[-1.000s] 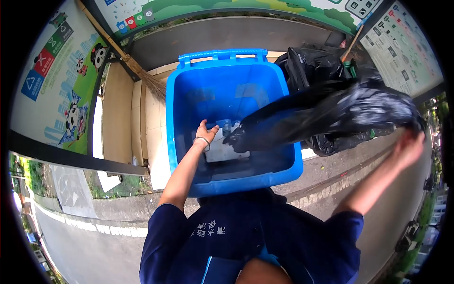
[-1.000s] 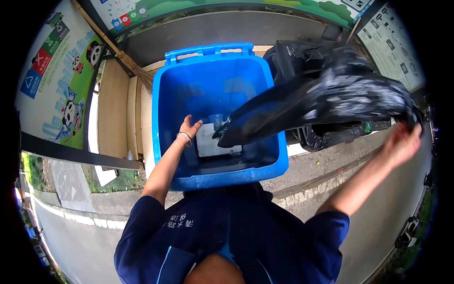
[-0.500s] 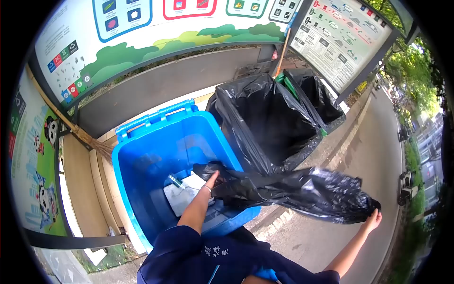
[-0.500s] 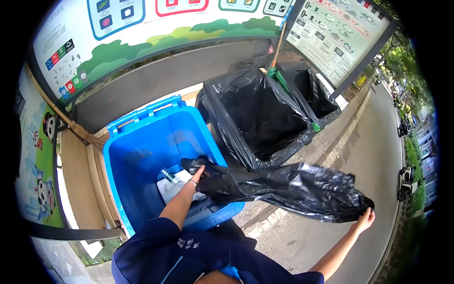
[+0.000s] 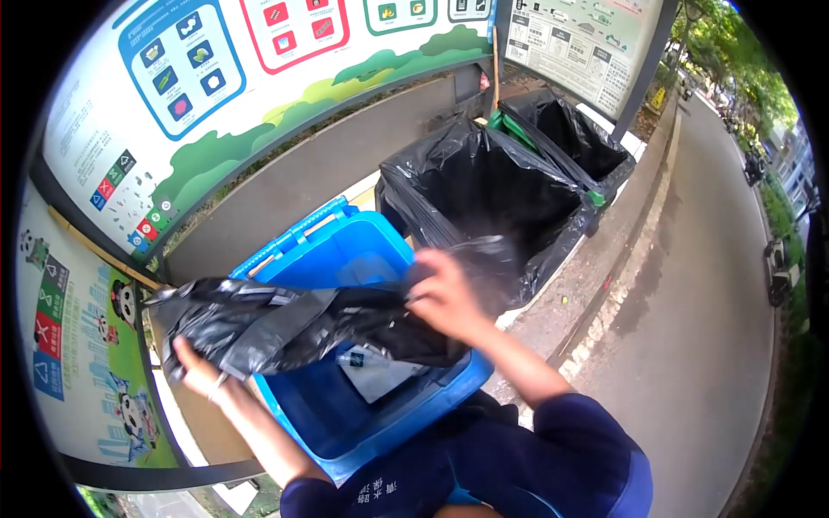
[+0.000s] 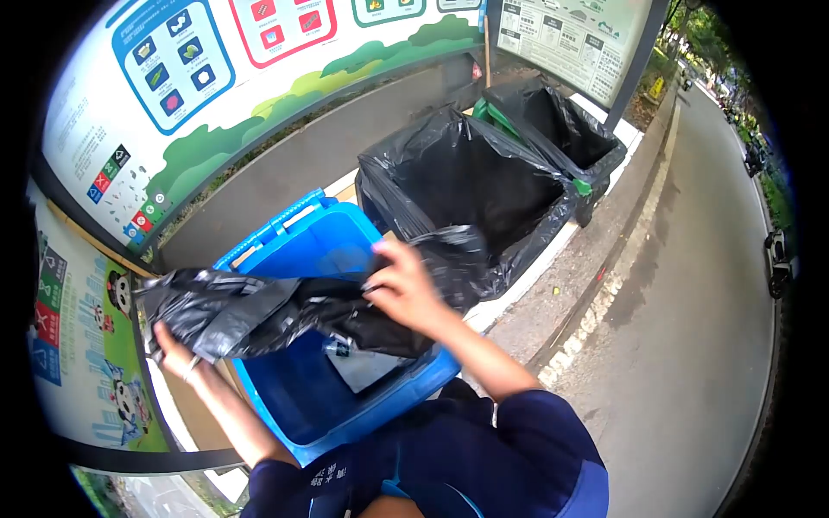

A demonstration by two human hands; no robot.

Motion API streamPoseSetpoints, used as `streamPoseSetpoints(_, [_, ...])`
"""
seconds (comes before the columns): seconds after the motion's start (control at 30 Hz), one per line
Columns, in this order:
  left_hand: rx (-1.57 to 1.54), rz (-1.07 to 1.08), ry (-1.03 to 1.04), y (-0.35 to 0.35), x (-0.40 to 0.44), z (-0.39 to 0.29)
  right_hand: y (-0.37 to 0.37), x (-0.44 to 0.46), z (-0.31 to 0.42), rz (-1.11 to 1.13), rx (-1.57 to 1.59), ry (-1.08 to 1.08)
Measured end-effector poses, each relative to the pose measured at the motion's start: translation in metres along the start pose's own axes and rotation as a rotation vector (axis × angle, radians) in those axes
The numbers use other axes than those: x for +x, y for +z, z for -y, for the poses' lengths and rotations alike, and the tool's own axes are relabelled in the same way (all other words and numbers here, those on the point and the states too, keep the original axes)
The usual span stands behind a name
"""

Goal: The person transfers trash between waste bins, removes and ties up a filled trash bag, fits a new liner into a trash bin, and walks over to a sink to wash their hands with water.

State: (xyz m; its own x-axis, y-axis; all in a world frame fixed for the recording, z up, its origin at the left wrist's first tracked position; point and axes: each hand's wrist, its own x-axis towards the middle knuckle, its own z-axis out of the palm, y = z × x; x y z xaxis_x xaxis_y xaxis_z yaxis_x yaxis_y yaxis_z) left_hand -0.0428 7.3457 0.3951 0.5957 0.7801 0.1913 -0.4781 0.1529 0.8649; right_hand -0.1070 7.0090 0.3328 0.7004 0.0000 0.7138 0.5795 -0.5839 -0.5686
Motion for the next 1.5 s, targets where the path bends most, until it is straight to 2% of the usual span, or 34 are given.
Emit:
streamPoseSetpoints(0.03, [0.024, -0.081, 0.079, -0.028, 0.022, -0.002, 0.042, -0.013, 0.001, 0.052, 0.212, 0.055])
streamPoseSetpoints(0.1, [0.187, -0.241, 0.444, -0.047, 0.018, -0.028, 0.114, -0.051, 0.007, 0.246, 0.522, 0.044])
streamPoseSetpoints(0.13, [0.215, -0.272, 0.716, -0.034, -0.013, -0.051, 0.138, -0.068, 0.016, 0.436, 0.67, 0.041])
streamPoseSetpoints(0.17, [0.355, -0.251, 0.761, -0.045, -0.018, -0.043, 0.15, -0.075, 0.025, 0.897, 0.775, 0.266])
streamPoseSetpoints(0.2, [0.502, -0.235, 0.8, -0.06, -0.024, -0.028, 0.15, -0.077, 0.035, 1.051, 0.618, 0.205])
streamPoseSetpoints(0.23, [0.656, -0.056, 0.8, -0.067, -0.041, -0.016, 0.15, -0.075, 0.041, 0.909, 0.613, 0.153])
streamPoseSetpoints(0.27, [0.818, 0.177, 0.895, -0.056, -0.071, -0.017, 0.15, -0.07, 0.045, 0.775, 0.615, 0.104])
streamPoseSetpoints(0.3, [1.033, 0.562, 0.726, -0.061, -0.081, -0.008, 0.14, -0.06, 0.051, 0.626, 0.732, 0.243])
streamPoseSetpoints(0.33, [0.725, 0.78, -0.032, -0.05, -0.103, -0.016, 0.128, -0.048, 0.054, 0.479, 0.834, 0.389])
streamPoseSetpoints(0.37, [0.688, 0.868, 0.536, -0.067, -0.105, 0.04, 0.119, -0.039, 0.05, 0.422, 0.86, 0.33])
streamPoseSetpoints(0.4, [0.802, 1.169, 0.81, -0.061, -0.109, 0.051, 0.11, -0.032, 0.046, 0.354, 0.879, 0.276])
streamPoseSetpoints(0.47, [0.835, 1.256, 0.543, -0.067, -0.136, 0.084, 0.097, -0.027, 0.052, 0.25, 0.941, 0.476])
streamPoseSetpoints(0.53, [0.719, 1.379, 0.545, -0.07, -0.14, 0.09, 0.082, -0.03, 0.01, 0.322, 0.511, 0.667])
streamPoseSetpoints(0.57, [0.666, 1.334, 0.476, -0.068, -0.141, 0.086, 0.069, -0.027, 0.005, 0.14, 0.57, 0.758])
streamPoseSetpoints(0.6, [0.634, 1.238, 0.506, -0.071, -0.138, 0.087, 0.056, -0.023, 0.001, -0.047, 0.626, 0.84])
streamPoseSetpoints(0.67, [0.674, 1.082, 0.535, -0.08, -0.122, 0.091, 0.027, -0.029, -0.03, -0.217, 0.948, 0.947])
streamPoseSetpoints(0.73, [0.726, 0.891, 0.548, -0.087, -0.101, 0.09, -0.001, -0.036, -0.05, -0.372, 0.93, 0.967])
streamPoseSetpoints(0.8, [0.723, 0.654, 0.672, -0.084, -0.081, 0.081, -0.03, -0.049, -0.067, -0.447, 0.923, 0.994])
streamPoseSetpoints(0.87, [0.646, 0.52, 0.387, -0.087, -0.078, 0.078, -0.049, -0.062, -0.083, -0.548, 0.809, 1.026])
streamPoseSetpoints(0.9, [0.671, 0.497, 0.493, -0.084, -0.078, 0.074, -0.056, -0.066, -0.085, -0.532, 0.696, 1.037])
streamPoseSetpoints(0.93, [0.671, 0.496, 0.491, -0.085, -0.081, 0.069, -0.065, -0.072, -0.093, -0.472, 0.434, 0.981])
streamPoseSetpoints(1.0, [0.587, 0.619, 0.621, -0.085, -0.085, 0.057, -0.071, -0.055, -0.062, -0.519, -0.247, 0.549])
streamPoseSetpoints(1.07, [0.492, 0.659, 0.691, -0.088, -0.09, 0.052, -0.064, -0.014, 0.011, -0.605, -0.422, 0.212])
streamPoseSetpoints(1.1, [0.458, 0.678, 0.739, -0.087, -0.092, 0.046, -0.062, -0.002, 0.025, -0.446, -0.201, 0.109])
streamPoseSetpoints(1.13, [0.424, 0.706, 0.786, -0.085, -0.095, 0.039, -0.053, 0.004, 0.029, -0.207, -0.026, 0.134])
streamPoseSetpoints(1.17, [0.384, 0.718, 0.803, -0.084, -0.096, 0.035, -0.043, 0.012, 0.045, 0.08, 0.072, 0.213])
streamPoseSetpoints(1.2, [0.383, 0.731, 0.802, -0.084, -0.094, 0.036, -0.024, 0.001, 0.024, 0.284, 0.196, 0.315])
streamPoseSetpoints(1.23, [0.361, 0.721, 0.782, -0.083, -0.092, 0.038, -0.005, -0.008, 0.001, 0.528, 0.165, 0.128])
streamPoseSetpoints(1.27, [0.341, 0.707, 0.761, -0.082, -0.09, 0.04, 0.016, -0.019, -0.002, 0.666, 0.587, 0.502])
streamPoseSetpoints(1.3, [0.35, 0.667, 0.798, -0.078, -0.087, 0.038, 0.026, -0.017, 0.008, 0.837, 0.576, 0.657])
streamPoseSetpoints(1.33, [0.406, 0.662, 0.804, -0.079, -0.081, 0.036, 0.043, -0.032, -0.003, 0.805, 0.767, 0.66])
streamPoseSetpoints(1.43, [0.494, 0.552, 0.782, -0.083, -0.061, 0.05, 0.05, -0.024, -0.002, 0.888, 0.757, 0.73])
streamPoseSetpoints(1.47, [0.596, 0.632, 0.722, -0.089, -0.053, 0.054, 0.052, -0.019, 0.001, 0.917, 0.789, 0.777])
streamPoseSetpoints(1.5, [0.749, 0.591, 0.741, -0.09, -0.054, 0.057, 0.058, -0.018, 0.002, 0.897, 0.849, 0.823])
